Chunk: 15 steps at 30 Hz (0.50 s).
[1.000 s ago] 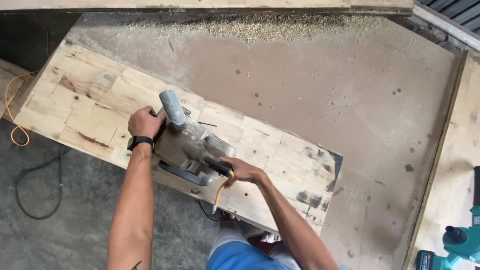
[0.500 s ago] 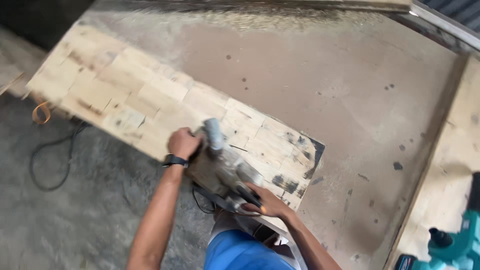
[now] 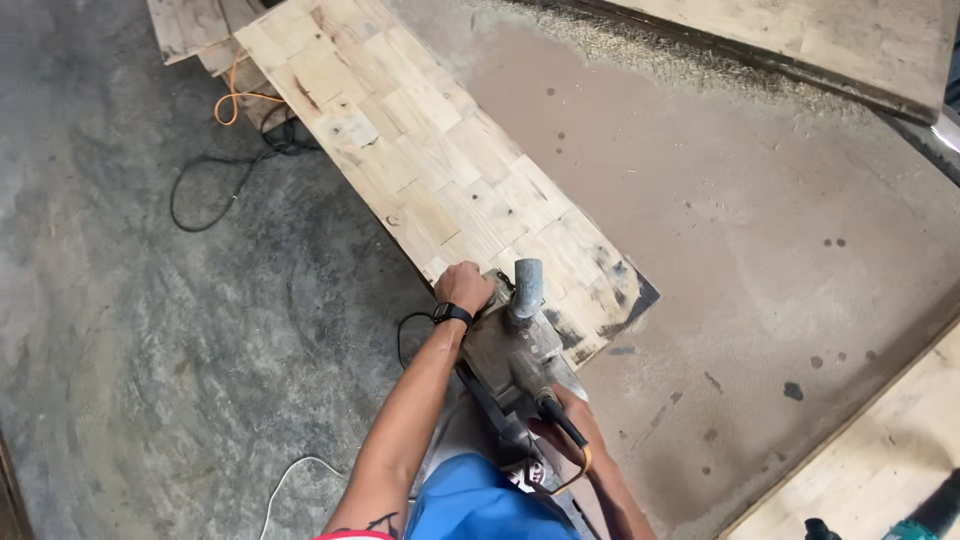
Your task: The person sands the surface and edges of several wooden planks, first using a large belt sander and then switching to a handheld power planer to smooth a darker board.
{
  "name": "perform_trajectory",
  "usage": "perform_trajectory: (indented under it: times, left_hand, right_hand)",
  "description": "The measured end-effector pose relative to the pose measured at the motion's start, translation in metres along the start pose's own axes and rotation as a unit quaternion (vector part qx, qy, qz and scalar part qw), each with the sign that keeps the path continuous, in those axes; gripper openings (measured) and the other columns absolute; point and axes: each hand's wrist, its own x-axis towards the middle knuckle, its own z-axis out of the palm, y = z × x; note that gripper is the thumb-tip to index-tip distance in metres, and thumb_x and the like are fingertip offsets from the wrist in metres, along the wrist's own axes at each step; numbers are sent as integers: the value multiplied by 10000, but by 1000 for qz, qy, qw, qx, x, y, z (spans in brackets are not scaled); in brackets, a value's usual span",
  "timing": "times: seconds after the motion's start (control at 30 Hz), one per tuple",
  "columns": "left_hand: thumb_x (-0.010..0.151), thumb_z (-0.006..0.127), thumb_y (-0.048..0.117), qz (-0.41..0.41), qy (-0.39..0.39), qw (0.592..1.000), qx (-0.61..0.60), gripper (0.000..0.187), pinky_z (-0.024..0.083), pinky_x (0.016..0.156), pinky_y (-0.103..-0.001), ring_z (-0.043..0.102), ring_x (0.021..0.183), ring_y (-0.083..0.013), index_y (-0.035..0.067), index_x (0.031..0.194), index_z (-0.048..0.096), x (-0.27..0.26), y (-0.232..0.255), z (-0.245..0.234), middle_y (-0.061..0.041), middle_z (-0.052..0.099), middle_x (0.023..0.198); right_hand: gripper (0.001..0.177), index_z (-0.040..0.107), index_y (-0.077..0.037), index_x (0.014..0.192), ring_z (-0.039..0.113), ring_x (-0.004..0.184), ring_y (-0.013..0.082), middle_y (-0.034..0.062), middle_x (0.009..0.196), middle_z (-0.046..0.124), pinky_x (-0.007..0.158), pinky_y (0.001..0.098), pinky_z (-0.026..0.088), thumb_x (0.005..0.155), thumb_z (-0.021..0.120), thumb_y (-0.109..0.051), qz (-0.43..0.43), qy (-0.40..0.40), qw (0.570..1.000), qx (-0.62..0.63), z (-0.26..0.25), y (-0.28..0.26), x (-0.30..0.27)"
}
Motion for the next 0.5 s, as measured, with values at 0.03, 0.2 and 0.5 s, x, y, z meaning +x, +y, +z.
perform_trajectory:
  times: [0.03, 0.2, 0.5]
  left_hand:
    - [938, 673, 477, -5, 4, 1000, -1, 449, 501, 579, -495, 645, 708, -401, 64, 766, 710, -1, 0, 1, -148, 717, 787]
    - [869, 689, 359, -32, 23, 999, -25, 309, 502, 616, -494, 678, 773, -414, 108, 688, 691, -3, 6, -5, -142, 740, 823]
    - [851, 620, 186, -18, 73, 996, -38, 291, 289, 555, -495, 399, 557, -300, 149, 608, 464, 34, -14, 0, -81, 497, 623]
  right_hand:
    - [385, 647, -176, 999, 703, 886, 284, 61, 966, 744, 730, 412, 508, 696, 830, -326, -5, -4, 1000, -1, 9, 10, 2]
    - [251, 619, -110, 845, 709, 750, 286, 102, 825, 748, 655, 439, 532, 606, 688, -134, 13, 53, 999, -4, 20, 6, 2]
    - [309, 609, -113, 855, 678, 753, 333, 135, 838, 729, 628, 432, 446, 715, 682, -379, -23, 26, 999, -2, 23, 13, 44]
